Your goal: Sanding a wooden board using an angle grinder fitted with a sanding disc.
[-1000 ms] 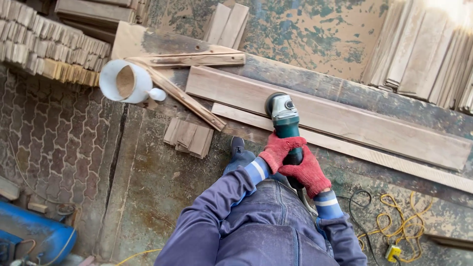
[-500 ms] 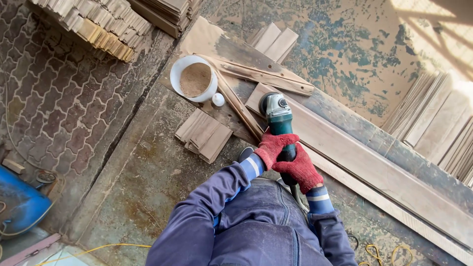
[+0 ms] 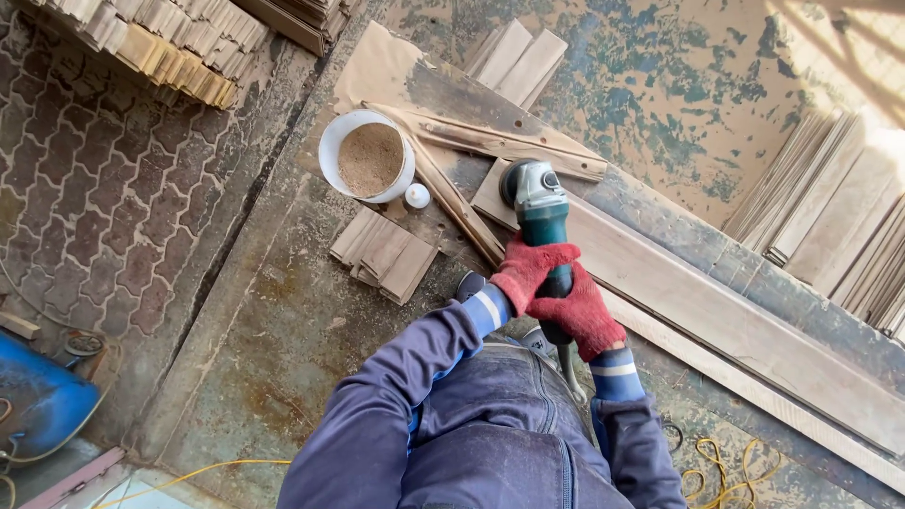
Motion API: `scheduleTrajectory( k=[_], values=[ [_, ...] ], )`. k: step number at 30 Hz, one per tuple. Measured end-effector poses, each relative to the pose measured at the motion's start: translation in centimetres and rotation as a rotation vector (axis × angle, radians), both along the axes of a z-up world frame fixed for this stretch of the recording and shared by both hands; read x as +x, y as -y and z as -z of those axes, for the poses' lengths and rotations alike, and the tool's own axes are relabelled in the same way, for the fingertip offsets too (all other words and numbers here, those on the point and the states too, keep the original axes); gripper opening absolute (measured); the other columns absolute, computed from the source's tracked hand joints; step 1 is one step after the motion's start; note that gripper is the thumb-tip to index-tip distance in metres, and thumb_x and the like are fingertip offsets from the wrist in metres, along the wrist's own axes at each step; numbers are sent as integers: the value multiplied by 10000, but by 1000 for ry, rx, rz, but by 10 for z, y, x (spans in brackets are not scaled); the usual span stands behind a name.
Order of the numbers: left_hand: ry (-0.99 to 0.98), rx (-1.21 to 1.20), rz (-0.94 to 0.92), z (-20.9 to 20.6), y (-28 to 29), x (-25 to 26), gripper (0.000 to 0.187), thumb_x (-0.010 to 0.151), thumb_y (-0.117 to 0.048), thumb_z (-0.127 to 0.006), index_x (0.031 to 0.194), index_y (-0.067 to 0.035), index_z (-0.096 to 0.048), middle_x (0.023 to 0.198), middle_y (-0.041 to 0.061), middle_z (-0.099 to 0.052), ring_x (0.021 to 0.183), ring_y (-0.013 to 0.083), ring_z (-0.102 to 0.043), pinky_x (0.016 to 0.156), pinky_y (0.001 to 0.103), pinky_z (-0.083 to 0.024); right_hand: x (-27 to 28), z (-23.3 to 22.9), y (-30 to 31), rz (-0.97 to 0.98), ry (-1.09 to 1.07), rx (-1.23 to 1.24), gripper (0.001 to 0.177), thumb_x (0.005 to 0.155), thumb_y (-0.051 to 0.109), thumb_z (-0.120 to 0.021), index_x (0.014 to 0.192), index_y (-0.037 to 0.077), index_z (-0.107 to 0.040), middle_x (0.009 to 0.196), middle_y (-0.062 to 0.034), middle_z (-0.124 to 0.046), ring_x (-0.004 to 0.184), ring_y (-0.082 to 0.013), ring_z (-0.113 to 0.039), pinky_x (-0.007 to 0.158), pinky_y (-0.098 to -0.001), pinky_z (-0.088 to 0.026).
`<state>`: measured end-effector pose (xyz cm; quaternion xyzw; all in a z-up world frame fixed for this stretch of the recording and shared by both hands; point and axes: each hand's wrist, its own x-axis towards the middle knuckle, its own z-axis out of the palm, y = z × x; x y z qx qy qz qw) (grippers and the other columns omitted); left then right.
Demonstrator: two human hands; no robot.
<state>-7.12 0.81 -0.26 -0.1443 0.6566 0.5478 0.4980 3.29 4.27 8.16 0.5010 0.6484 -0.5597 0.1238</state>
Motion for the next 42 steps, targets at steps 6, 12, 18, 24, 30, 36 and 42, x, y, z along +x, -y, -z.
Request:
scheduleTrajectory(
  k=[6, 12, 18, 24, 30, 36, 42],
  values=[
    [-21, -181, 7, -31, 15, 55, 770, 555, -214, -897, 1277, -49, -686, 1039, 215, -737, 1056, 348, -726, 879, 457, -580, 27, -13, 7, 22, 38, -67, 847, 421, 328, -1011, 1147, 117, -630, 1043, -207, -704, 1070, -391, -689, 927, -489, -527],
    [44, -29, 403, -9, -20, 107, 686, 531, -241, -912, 1185, -155, -722, 966, 122, -756, 961, 316, -744, 875, 460, -605, 115, 23, 16, 459, 17, -70, 809, 400, 202, -1050, 1116, 147, -678, 940, -133, -727, 890, -281, -691, 804, -443, -564],
    [-15, 147, 683, -29, -21, 145, 661, 556, -314, -846, 1117, -15, -665, 987, 124, -723, 850, 234, -693, 828, 341, -600, 184, 46, 17, 589, -73, -108, 725, 633, 70, -860, 1287, -35, -566, 949, -231, -701, 750, -328, -689, 612, -411, -558],
    [25, 119, 351, -41, -2, 111, 438, 610, -186, -851, 980, -20, -686, 848, 112, -721, 679, 202, -670, 667, 313, -605, 126, 15, 7, 312, -13, -92, 840, 441, 312, -1036, 1177, 152, -667, 1063, -160, -736, 1051, -334, -695, 928, -480, -532],
    [-118, -196, 285, 10, -16, 117, 832, 505, -364, -992, 1260, -168, -701, 1046, 95, -786, 1061, 294, -742, 942, 411, -572, 126, 44, -12, 87, 35, -40, 922, 469, 450, -992, 1262, 168, -615, 1118, -188, -713, 1151, -400, -664, 969, -521, -516],
    [40, 0, 370, 19, -68, 218, 774, 529, -238, -979, 1239, -116, -695, 1017, 125, -756, 1023, 313, -731, 917, 456, -573, 224, 58, -22, 545, -40, -30, 700, 465, 247, -1009, 1079, 151, -687, 878, -108, -692, 849, -269, -666, 752, -434, -543],
    [53, 11, 615, 38, -103, 328, 865, 460, -277, -959, 1261, -147, -662, 1106, 117, -735, 1131, 340, -690, 1007, 480, -534, 326, 79, -30, 697, 8, 72, 700, 507, 228, -987, 1121, 113, -671, 865, -152, -668, 813, -281, -646, 689, -441, -519]
  ],
)
